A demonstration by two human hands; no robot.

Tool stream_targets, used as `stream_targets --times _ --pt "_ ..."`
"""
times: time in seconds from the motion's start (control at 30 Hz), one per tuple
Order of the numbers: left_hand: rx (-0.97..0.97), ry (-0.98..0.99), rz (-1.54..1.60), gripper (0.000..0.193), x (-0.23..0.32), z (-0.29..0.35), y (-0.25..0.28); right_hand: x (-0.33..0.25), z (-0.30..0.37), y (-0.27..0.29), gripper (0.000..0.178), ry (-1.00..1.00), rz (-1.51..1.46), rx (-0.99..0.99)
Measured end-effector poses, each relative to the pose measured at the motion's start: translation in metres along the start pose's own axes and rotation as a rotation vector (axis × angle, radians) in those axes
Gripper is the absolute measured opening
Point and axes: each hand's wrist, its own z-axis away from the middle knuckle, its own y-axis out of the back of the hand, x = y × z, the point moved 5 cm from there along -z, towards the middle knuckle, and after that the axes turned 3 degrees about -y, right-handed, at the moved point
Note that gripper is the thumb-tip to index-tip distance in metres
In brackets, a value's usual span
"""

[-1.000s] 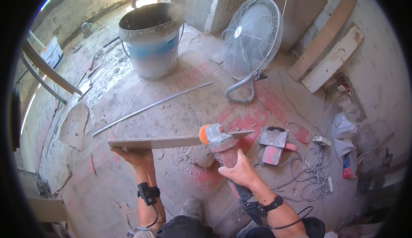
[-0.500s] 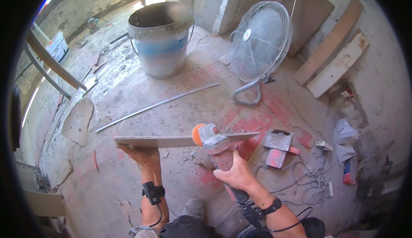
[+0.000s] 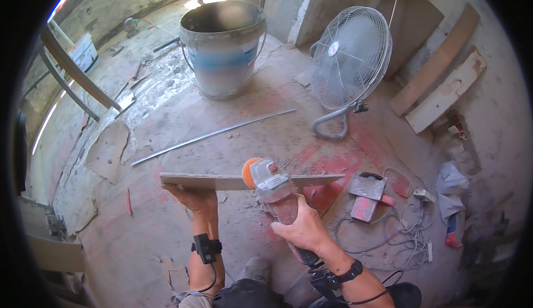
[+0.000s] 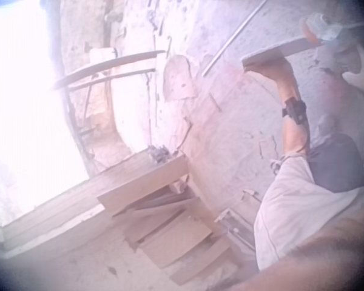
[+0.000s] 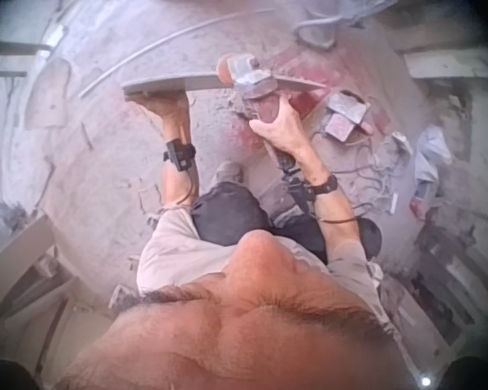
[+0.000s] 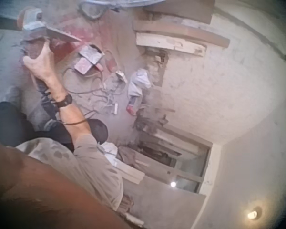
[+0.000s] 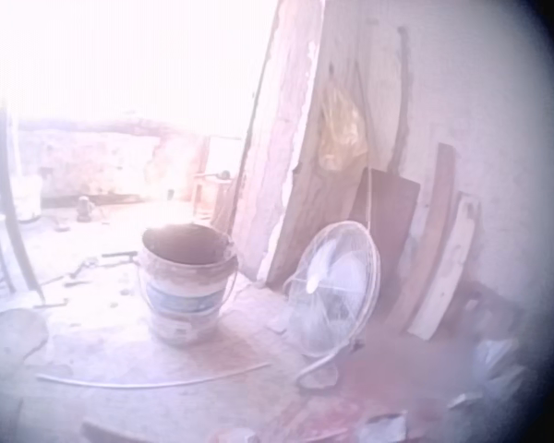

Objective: Measure, fit, cut, and grind tiles for installation in a window frame during renovation.

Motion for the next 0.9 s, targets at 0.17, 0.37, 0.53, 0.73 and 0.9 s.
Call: stream_targets --times 0.17,0.37,0.53,0.73,0.9 --pt "-0.008 0.015 0.033 0.112 -0.003 -0.001 0.005 0.014 -0.002 0.009 0.074 0.008 0.07 0.014" --pt "0.014 0.014 0.008 0.102 0.0 0.002 0.003 -0.005 0.005 0.001 0.074 0.07 0.029 0.018" --pt "-0.011 -0.008 -0.01 0.093 0.004 0.008 -0.003 -0.025 0.002 -0.016 0.072 0.044 0.024 -0.07" --pt "-0.02 0.012 0.017 0.09 -0.002 0.002 0.007 -0.013 0.006 -0.004 0.071 0.059 -0.018 -0.014" --pt "-0.02 0.023 0.037 0.087 -0.001 0.004 0.009 -0.05 0.004 -0.026 0.072 0.114 0.012 -0.067"
